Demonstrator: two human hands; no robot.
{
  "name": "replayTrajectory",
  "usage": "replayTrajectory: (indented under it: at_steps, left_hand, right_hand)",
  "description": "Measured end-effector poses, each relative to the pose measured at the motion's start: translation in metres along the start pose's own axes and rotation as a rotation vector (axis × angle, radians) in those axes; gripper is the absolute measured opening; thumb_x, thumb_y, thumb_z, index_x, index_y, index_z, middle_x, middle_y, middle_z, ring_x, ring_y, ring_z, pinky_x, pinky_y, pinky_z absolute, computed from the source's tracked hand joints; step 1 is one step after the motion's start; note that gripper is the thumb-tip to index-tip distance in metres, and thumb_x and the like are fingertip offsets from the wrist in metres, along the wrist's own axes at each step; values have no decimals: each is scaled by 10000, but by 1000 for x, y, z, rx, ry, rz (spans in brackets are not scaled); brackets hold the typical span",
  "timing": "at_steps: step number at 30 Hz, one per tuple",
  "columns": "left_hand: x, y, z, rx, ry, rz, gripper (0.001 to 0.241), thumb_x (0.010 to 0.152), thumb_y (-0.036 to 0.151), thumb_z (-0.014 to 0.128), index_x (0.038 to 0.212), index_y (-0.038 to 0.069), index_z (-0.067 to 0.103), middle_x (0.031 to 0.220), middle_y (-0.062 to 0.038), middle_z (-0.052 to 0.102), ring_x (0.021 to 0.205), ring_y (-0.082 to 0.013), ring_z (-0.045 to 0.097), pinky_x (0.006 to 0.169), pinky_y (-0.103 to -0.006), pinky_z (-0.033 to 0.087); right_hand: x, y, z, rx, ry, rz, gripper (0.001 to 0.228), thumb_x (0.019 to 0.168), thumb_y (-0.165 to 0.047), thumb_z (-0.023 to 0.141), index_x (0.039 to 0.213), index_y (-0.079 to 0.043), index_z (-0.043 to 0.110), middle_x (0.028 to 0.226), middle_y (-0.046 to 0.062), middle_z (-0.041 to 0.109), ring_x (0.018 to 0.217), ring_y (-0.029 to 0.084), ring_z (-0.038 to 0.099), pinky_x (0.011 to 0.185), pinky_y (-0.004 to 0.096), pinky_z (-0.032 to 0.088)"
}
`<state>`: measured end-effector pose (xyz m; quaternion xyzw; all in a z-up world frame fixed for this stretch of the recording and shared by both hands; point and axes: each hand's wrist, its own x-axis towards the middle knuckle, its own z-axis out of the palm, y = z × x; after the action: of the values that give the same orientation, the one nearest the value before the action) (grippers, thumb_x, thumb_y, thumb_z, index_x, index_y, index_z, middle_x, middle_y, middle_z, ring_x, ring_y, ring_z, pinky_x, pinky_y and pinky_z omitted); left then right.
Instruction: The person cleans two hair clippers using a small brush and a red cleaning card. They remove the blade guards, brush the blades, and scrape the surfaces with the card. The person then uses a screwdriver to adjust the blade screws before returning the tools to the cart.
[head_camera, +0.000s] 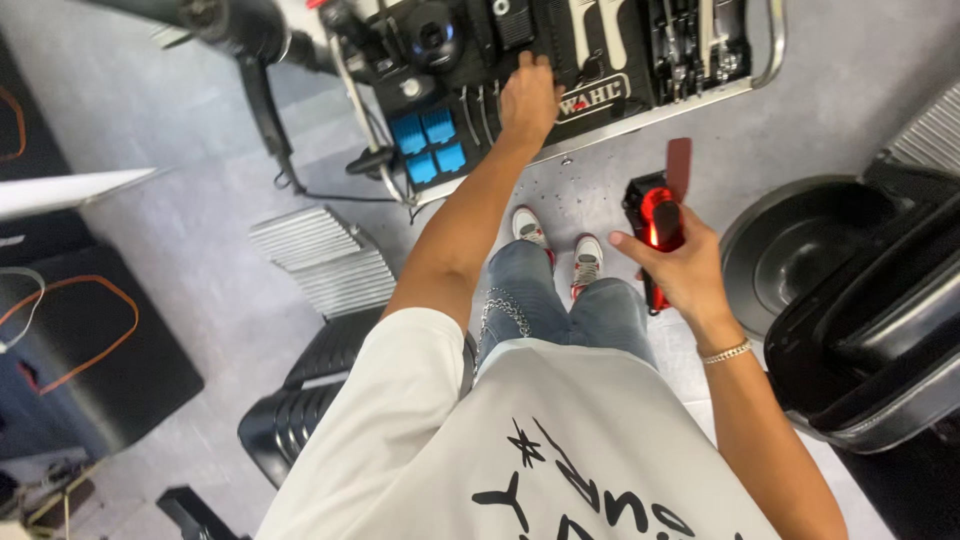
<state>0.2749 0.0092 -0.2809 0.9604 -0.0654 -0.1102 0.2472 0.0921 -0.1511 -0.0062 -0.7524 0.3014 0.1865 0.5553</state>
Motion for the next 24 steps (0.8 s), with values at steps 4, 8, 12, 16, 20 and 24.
replayTrajectory:
  at_steps: [4, 8, 12, 16, 20, 24]
  left_hand:
    - [17, -5, 13, 51, -72, 12, 334, 745, 153, 842, 972, -28, 677, 1104, -231, 636, 861, -405, 719, 720, -446, 599]
    - [19, -3, -2, 61, 1, 60, 83, 806, 62, 765, 859, 6, 732, 1011, -213, 691, 846, -395, 734, 750, -434, 610]
    - [14, 19, -52, -557, 19, -194, 155, 857, 103, 732, 980, 14, 764, 937, -147, 781, 772, -271, 791, 714, -351, 627]
    - [-43, 51, -134, -1370, -99, -236, 266, 951, 121, 745, 1192, 9, 738, 984, -93, 771, 860, -159, 751, 800, -307, 621]
    - [-115, 77, -204, -1571, -125, -178, 243, 998, 67, 690, 1234, 14, 712, 1121, -63, 749, 1031, -141, 698, 926, -316, 598]
    - [-147, 83, -250, -1531, -86, -85, 293, 1064, 45, 622, 1348, 4, 683, 1206, -93, 703, 1104, -142, 645, 986, -316, 543]
  right_hand:
    - [11, -18, 6, 14, -31, -83, 509, 766, -220, 910, 1138, 18, 656, 869, 8, 629, 687, 68, 577, 582, 249, 534]
    - [14, -37, 12, -82, -40, -99, 560, 755, -219, 913, 1181, 17, 635, 860, 17, 638, 721, 88, 584, 651, 260, 525]
    - [15, -55, 15, -59, -55, -202, 562, 781, -190, 894, 1214, 29, 610, 937, 11, 662, 814, 80, 599, 742, 259, 538]
    - [7, -75, 18, -23, -110, -167, 552, 775, -190, 869, 1212, 9, 597, 936, 34, 652, 811, 98, 607, 747, 276, 548]
    - [0, -95, 22, -153, -82, -343, 556, 769, -183, 893, 1195, 14, 594, 1003, 57, 670, 888, 121, 629, 813, 290, 547]
    - [-12, -109, 30, -187, -158, -511, 504, 785, -162, 898, 1169, 10, 621, 1099, 87, 655, 980, 152, 650, 887, 310, 538]
